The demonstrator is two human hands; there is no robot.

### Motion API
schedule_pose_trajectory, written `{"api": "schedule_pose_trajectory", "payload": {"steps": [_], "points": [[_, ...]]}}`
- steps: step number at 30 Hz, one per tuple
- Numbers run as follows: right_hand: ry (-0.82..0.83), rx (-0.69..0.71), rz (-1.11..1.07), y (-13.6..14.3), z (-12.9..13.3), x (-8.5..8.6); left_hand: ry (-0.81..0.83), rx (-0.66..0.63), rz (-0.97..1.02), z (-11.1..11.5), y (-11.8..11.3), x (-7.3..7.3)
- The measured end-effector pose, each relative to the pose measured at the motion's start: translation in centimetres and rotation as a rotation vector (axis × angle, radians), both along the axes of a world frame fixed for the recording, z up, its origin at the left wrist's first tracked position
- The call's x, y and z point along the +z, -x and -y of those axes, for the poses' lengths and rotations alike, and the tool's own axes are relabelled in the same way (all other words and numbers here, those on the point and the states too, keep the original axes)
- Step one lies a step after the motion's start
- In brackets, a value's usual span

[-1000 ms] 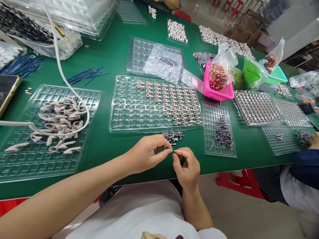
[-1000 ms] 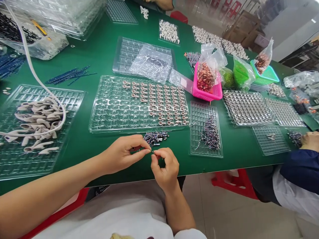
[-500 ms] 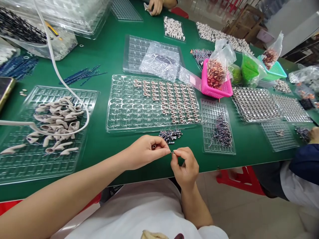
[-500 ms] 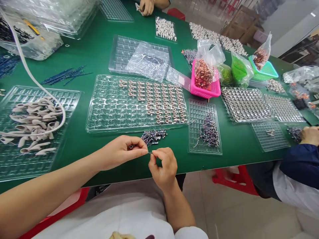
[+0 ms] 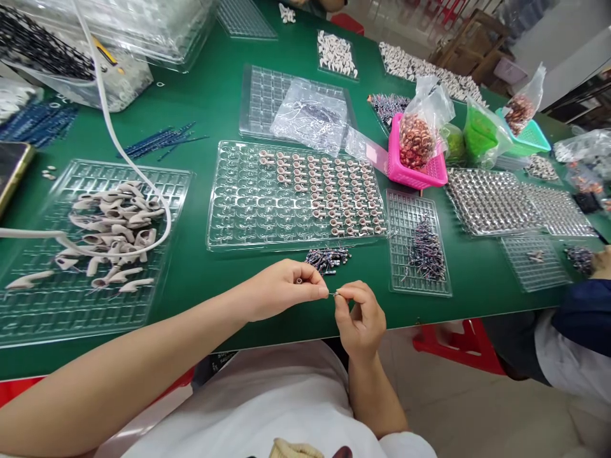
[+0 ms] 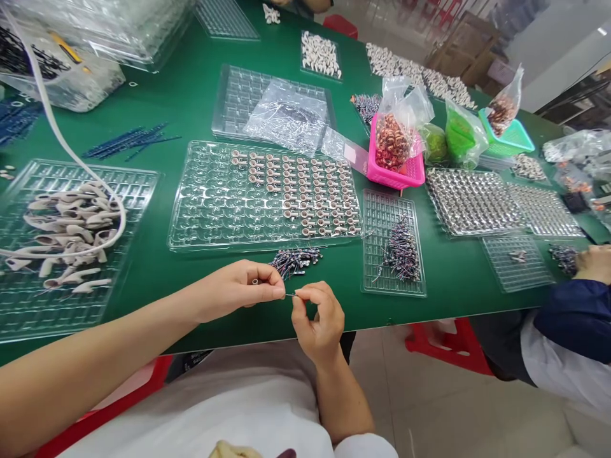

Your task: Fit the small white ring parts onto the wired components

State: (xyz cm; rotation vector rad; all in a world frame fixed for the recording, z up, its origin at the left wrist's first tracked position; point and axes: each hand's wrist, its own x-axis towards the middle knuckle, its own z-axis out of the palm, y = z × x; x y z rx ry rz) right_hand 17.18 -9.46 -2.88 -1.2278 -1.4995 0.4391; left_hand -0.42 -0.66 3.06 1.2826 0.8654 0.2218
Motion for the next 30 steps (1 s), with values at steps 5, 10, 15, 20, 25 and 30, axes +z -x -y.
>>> {"api": "schedule_pose_trajectory", "payload": {"steps": [5, 10, 15, 20, 25, 30], "points": [[0.016, 0.0, -0.042, -0.04, 0.12, -0.12, -0.016, 0.022, 0.01, 0.06, -0.03, 0.01], [0.058, -0.023, -0.103, -0.1, 0.3, -0.2, -0.01, 0.031, 0.037, 0.18, -0.07, -0.04], [0.091, -0.009, -0.19, -0.24, 0.42, -0.28, 0.002, 0.039, 0.086, 0.4, -0.33, -0.37], [0.107, -0.019, -0.287, -0.29, 0.39, -0.31, 0.015, 0.047, 0.116, 0.51, -0.39, -0.7], [0.112, -0.041, -0.365, -0.23, 0.23, -0.31, 0.008, 0.057, 0.108, 0.49, -0.35, -0.84], [0.126, -0.101, -0.414, -0.2, 0.0, -0.41, 0.012, 0.092, 0.075, 0.25, 0.05, -0.7]]}}
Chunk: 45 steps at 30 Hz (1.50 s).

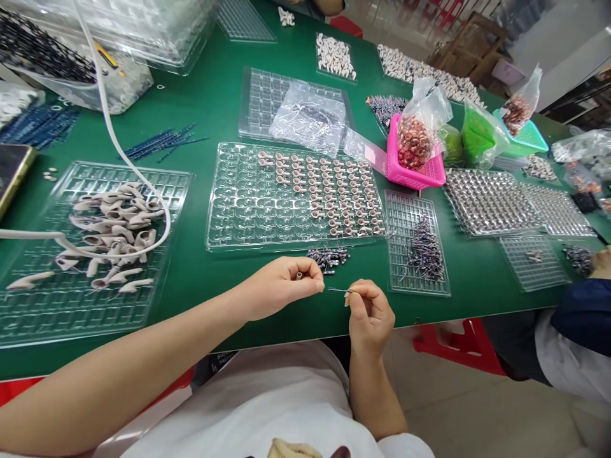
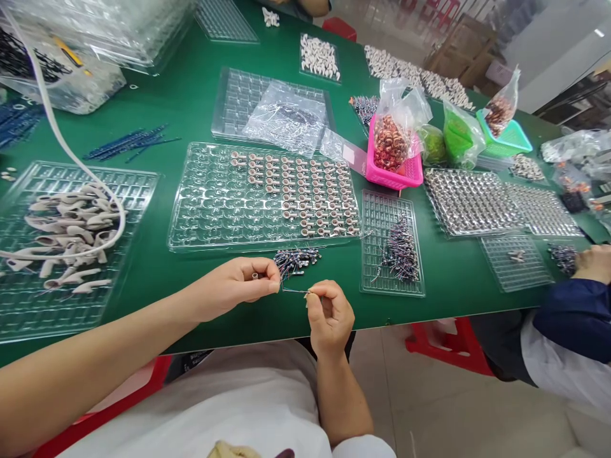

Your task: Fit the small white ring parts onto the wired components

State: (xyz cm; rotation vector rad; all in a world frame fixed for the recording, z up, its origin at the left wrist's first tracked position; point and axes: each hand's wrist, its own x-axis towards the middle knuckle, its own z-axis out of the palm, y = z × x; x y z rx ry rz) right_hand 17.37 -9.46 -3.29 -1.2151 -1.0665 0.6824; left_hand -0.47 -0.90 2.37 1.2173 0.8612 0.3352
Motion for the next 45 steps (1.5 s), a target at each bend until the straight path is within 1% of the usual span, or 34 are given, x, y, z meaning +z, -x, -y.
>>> {"api": "schedule_pose_trajectory", "payload": {"steps": [3, 7, 9, 12, 14, 16, 18, 20, 24, 27, 35, 41, 45], "points": [[0.013, -0.02, -0.03, 0.0, -0.1, -0.1, 0.047, 0.011, 0.008, -0.2, 0.4, 0.2], [0.04, -0.062, -0.023, 0.0, -0.1, -0.3, 0.16, 0.005, 0.125, -0.2, 0.7, 0.4], [0.061, -0.092, 0.006, 0.0, -0.1, -0.5, 0.165, 0.0, 0.149, -0.1, 0.6, 0.4], [0.07, -0.112, 0.025, 0.0, -0.1, -0.6, 0.065, -0.03, 0.089, 0.4, 0.1, 0.2], [0.062, -0.122, 0.032, 0.0, 0.0, -0.7, -0.073, -0.049, 0.012, 0.8, -0.2, -0.1], [0.066, -0.123, 0.059, 0.0, 0.1, -0.7, -0.248, -0.045, -0.065, 1.1, -0.5, -0.5], [0.076, -0.107, 0.101, 0.1, 0.3, -0.6, -0.407, -0.029, -0.121, 1.3, -0.6, -1.0], [0.073, -0.073, 0.141, 0.1, 0.4, -0.5, -0.525, -0.023, -0.151, 1.4, -0.6, -1.4], [0.036, -0.027, 0.223, 0.1, 0.5, -0.3, -0.682, -0.016, -0.185, 1.4, -0.5, -1.9], [0.02, -0.025, 0.254, 0.1, 0.5, -0.2, -0.737, -0.004, -0.197, 1.4, -0.6, -2.0], [0.024, -0.006, 0.247, 0.2, 0.4, -0.1, -0.78, -0.001, -0.22, 1.2, -0.6, -2.0], [0.049, -0.024, 0.29, 0.1, 0.4, -0.2, -0.824, 0.003, -0.218, 1.3, -0.6, -2.3], [0.043, -0.024, 0.307, 0.1, 0.3, -0.2, -0.899, 0.006, -0.231, 1.3, -0.6, -2.6]]}}
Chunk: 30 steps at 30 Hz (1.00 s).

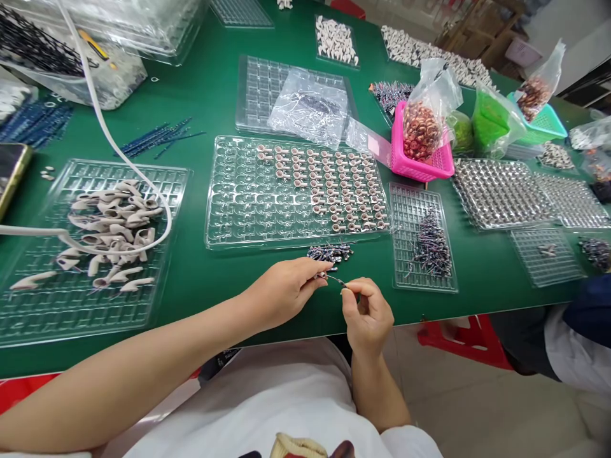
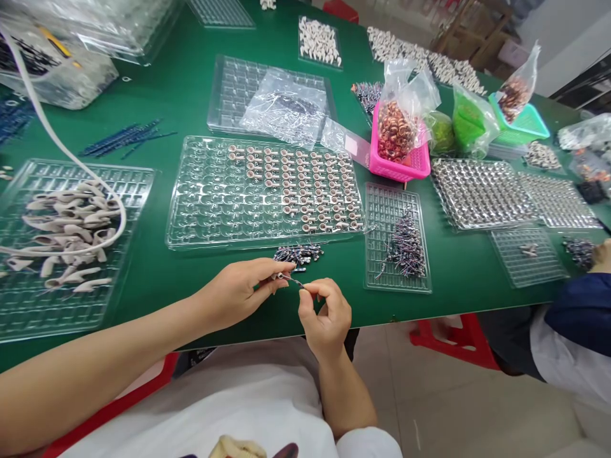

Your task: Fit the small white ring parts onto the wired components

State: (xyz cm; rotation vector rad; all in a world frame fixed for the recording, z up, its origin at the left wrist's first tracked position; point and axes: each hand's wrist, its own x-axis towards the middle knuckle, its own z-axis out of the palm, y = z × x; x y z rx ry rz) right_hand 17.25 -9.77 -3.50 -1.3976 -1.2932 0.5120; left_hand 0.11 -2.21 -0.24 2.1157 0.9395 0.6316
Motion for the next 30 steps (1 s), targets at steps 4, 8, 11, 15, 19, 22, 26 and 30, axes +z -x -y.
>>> {"api": "schedule_pose_trajectory", "payload": {"steps": [4, 8, 11, 15, 19, 22, 26, 30], "points": [[-0.027, 0.02, 0.019, 0.1, -0.1, 0.2, -0.139, 0.003, -0.02, 0.0, 0.0, -0.3], [-0.038, 0.025, 0.091, 0.3, -0.2, 0.5, -0.284, 0.006, -0.076, 0.0, 0.0, -0.6], [-0.024, 0.045, 0.146, 0.4, -0.3, 0.7, -0.366, -0.012, -0.111, 0.2, 0.1, -0.9], [-0.015, 0.067, 0.183, 0.4, -0.4, 0.8, -0.426, -0.033, -0.144, 0.4, 0.2, -1.2], [-0.012, 0.089, 0.195, 0.4, -0.5, 0.8, -0.464, -0.038, -0.16, 0.4, 0.2, -1.1], [-0.002, 0.097, 0.19, 0.4, -0.6, 0.8, -0.484, -0.054, -0.166, 0.4, 0.1, -0.9], [0.016, 0.103, 0.198, 0.4, -0.7, 0.9, -0.482, -0.073, -0.183, 0.3, 0.2, -0.8], [0.022, 0.123, 0.203, 0.3, -0.7, 0.8, -0.468, -0.07, -0.192, 0.1, 0.3, -0.8]]}}
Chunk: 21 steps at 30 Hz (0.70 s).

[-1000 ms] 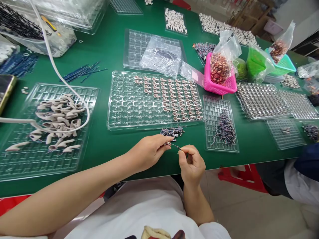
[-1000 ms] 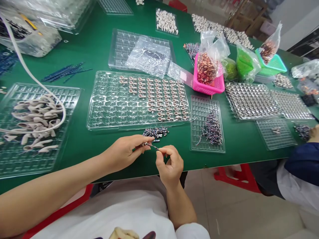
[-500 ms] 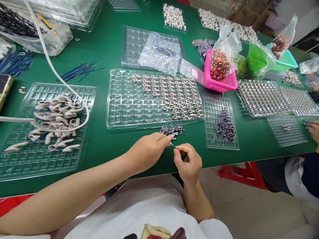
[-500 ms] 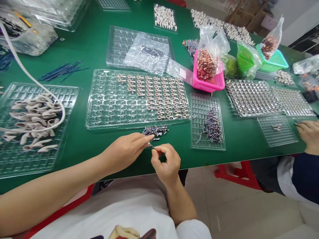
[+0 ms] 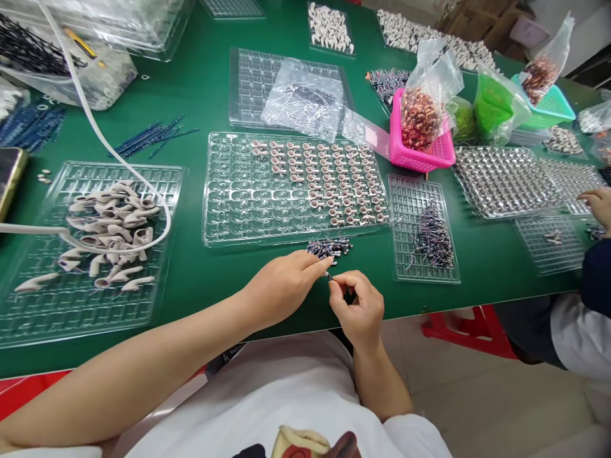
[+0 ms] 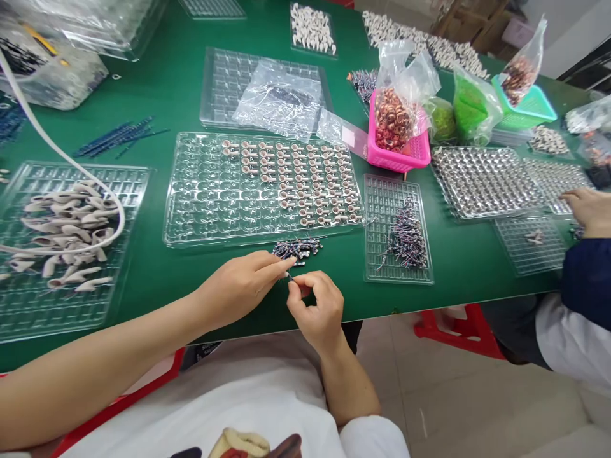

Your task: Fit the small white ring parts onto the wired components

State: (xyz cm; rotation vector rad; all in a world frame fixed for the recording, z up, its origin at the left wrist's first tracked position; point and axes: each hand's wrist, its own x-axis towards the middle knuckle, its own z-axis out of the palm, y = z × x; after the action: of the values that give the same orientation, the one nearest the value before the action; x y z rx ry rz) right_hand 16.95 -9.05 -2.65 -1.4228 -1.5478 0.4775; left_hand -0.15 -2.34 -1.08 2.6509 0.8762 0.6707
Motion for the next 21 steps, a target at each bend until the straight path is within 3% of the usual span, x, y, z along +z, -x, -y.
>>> {"api": "schedule_pose_trajectory", "payload": {"steps": [21], "points": [[-0.055, 0.023, 0.064, 0.09, -0.13, -0.1, 0.04, -0.067, 0.097, -0.04, -0.34, -0.59]]}}
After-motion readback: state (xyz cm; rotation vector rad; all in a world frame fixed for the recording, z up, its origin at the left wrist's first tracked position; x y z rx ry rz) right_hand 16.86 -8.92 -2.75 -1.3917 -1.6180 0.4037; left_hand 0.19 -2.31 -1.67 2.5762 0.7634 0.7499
